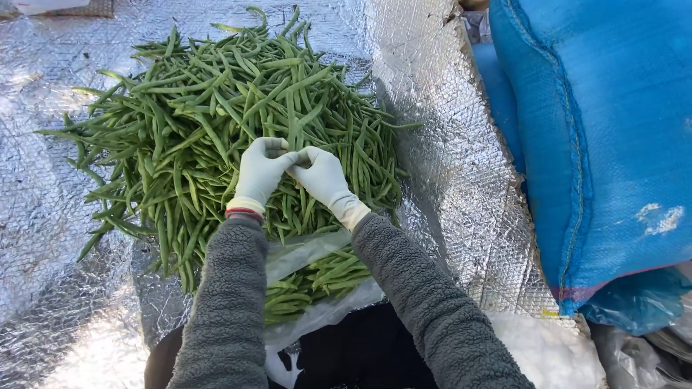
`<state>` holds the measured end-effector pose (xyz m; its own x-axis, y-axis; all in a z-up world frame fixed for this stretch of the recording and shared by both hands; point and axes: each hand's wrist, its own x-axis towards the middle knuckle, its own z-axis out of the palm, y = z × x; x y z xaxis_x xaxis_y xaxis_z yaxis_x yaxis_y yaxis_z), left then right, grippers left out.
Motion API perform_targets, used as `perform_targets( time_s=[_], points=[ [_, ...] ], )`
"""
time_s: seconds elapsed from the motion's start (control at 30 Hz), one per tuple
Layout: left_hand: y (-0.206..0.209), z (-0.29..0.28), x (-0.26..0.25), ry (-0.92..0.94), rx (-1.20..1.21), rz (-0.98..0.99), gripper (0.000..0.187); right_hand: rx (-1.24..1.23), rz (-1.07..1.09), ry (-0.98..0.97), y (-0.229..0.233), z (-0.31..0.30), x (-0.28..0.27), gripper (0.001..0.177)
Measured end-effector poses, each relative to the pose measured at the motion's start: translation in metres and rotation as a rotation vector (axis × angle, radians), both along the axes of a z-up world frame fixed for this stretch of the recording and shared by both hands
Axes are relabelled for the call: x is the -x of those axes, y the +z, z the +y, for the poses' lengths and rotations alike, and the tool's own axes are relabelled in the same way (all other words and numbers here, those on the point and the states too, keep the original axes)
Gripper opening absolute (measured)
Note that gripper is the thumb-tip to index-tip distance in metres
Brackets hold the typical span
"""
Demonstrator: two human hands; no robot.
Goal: Picking green beans from a pile and placing them into a plastic bag
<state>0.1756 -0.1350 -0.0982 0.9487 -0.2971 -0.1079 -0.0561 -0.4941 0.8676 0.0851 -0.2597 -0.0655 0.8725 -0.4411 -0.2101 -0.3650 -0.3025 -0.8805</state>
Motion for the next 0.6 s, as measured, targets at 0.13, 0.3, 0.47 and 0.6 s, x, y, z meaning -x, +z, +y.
perform_targets(
  time_s=[0.13,0.3,0.47,0.6],
  points=[
    [0.056,0.037,0.058,-0.052,0.388,0.26,0.055,-0.153,-0.155,0.197,0.018,0.01,0.036,0.018],
    [0.062,0.072,0.107,-0.061,0.425,0.159,0.027,-0.315,-0.214,0.281,0.044,0.01,0.076,0.039],
    [0.096,0.109,0.174,-0.247,0.291,0.128,0.019,-0.315,-0.145,0.273,0.053,-0.007,0.109,0.056],
    [0.068,0.134,0.212,-0.315,0.059,0.058,0.021,-0.34,-0.238,0.227,0.048,-0.014,0.137,0.031]
  ],
)
